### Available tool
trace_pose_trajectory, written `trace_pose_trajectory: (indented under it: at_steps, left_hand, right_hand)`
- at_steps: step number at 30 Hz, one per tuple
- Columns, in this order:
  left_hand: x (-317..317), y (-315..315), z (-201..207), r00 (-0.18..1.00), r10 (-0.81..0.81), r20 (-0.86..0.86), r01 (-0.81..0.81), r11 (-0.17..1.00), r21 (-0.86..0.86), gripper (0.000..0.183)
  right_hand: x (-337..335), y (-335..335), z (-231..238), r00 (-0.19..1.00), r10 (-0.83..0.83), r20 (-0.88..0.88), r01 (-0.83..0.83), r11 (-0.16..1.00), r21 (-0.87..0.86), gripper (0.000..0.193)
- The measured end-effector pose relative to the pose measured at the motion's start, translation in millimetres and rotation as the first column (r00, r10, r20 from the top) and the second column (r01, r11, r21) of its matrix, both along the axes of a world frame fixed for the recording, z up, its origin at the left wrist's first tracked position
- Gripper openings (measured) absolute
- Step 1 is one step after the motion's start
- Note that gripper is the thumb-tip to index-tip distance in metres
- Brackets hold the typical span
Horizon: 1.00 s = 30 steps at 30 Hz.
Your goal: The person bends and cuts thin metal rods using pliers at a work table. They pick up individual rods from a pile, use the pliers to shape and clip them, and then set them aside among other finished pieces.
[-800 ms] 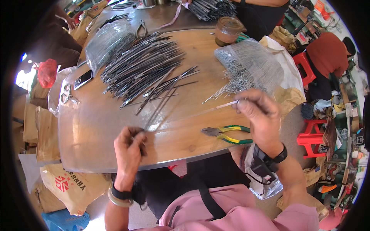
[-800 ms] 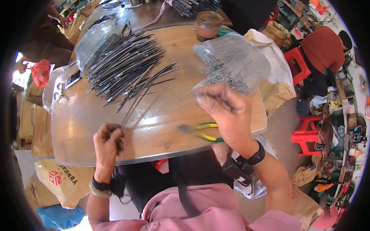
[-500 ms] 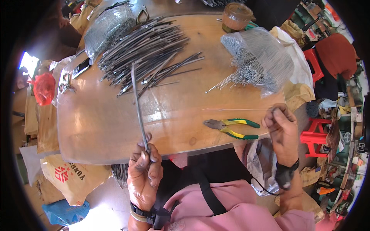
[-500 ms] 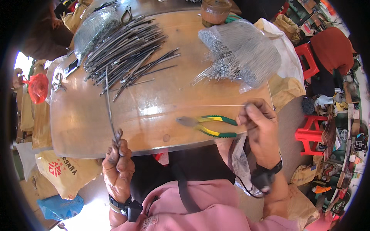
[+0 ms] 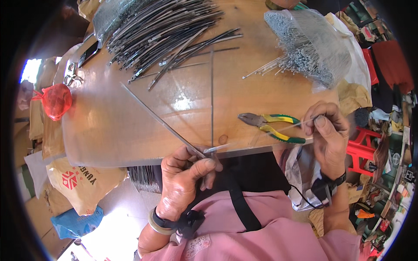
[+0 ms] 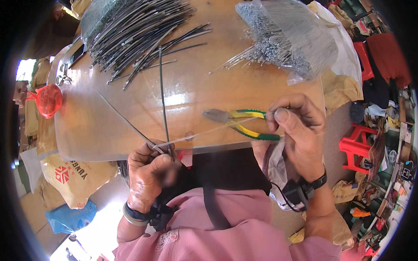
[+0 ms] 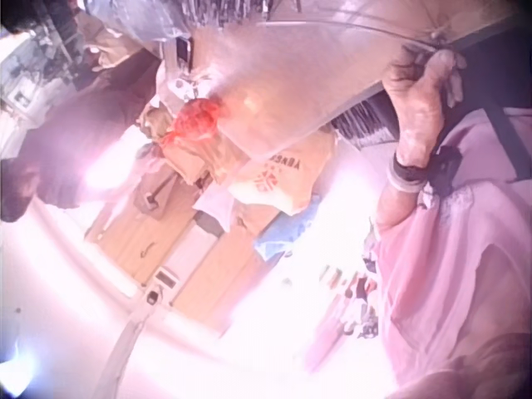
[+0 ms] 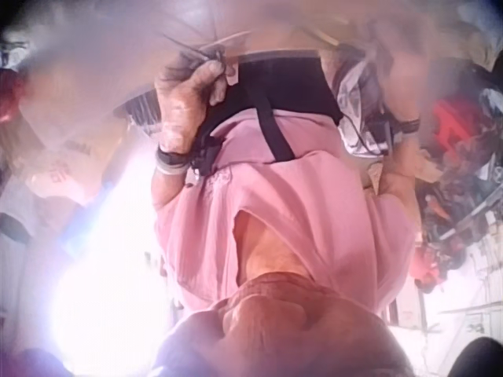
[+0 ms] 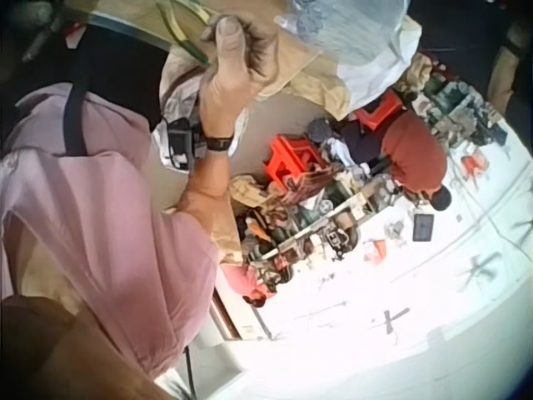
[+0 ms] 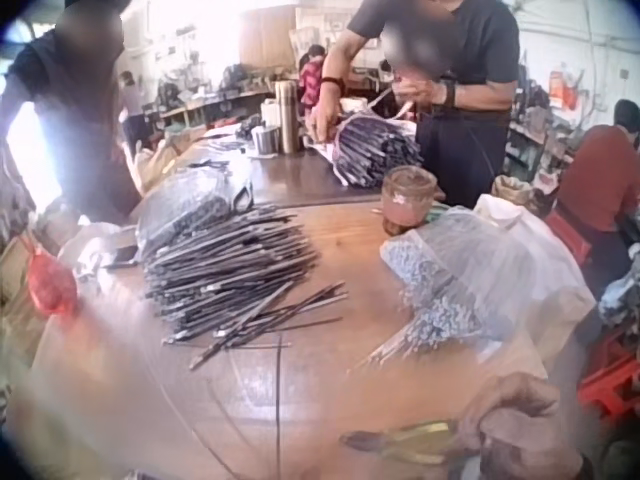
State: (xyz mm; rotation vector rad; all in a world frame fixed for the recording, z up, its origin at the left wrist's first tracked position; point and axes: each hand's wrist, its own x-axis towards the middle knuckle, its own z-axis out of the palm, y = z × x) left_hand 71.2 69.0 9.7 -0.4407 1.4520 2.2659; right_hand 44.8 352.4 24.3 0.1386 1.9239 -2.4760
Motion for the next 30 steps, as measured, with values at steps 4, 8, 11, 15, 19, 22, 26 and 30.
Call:
trace_pose_trajectory:
  at_steps: [4, 8, 11, 15, 19, 22, 26, 30]
  left_hand:
    - [7, -2, 1, 0.999, -0.028, -0.020, 0.025, 0.994, -0.108, 0.011]
    - [7, -2, -2, 0.997, 0.000, 0.081, -0.005, 0.998, 0.064, 0.012]
    - [5, 2, -7, 0.996, -0.002, 0.084, -0.010, 0.990, 0.139, 0.012]
    - [8, -4, -6, 0.995, -0.017, 0.097, 0.012, 0.999, 0.047, 0.011]
    - [12, -9, -6, 0.998, -0.055, 0.044, 0.057, 0.997, -0.056, 0.011]
    - [11, -14, -6, 0.990, -0.131, 0.048, 0.136, 0.984, -0.115, 0.011]
    - [3, -18, -3, 0.948, -0.289, 0.136, 0.300, 0.952, -0.063, 0.013]
    - [-1, -22, -5, 0.913, -0.368, 0.175, 0.378, 0.925, -0.025, 0.019]
  right_hand:
    - [-4, -1, 4, 0.999, 0.049, -0.021, -0.050, 0.998, -0.046, 0.019]
    - [10, -17, -7, 0.984, 0.086, 0.158, 0.014, 0.839, -0.544, 0.020]
    - [15, -34, -15, 0.980, 0.146, 0.134, -0.036, 0.797, -0.602, 0.020]
    - [7, -10, -7, 0.998, 0.058, -0.002, -0.058, 0.998, -0.035, 0.018]
    - [-11, 6, 1, 0.953, 0.244, -0.181, -0.139, 0.880, 0.454, 0.009]
    - [-19, -7, 10, 0.885, 0.424, -0.194, -0.207, 0.730, 0.651, 0.010]
    - [-33, -43, 18, 0.711, 0.656, -0.253, -0.079, 0.432, 0.898, 0.013]
    - [-42, -59, 7, 0.597, 0.788, -0.151, -0.177, 0.313, 0.933, 0.014]
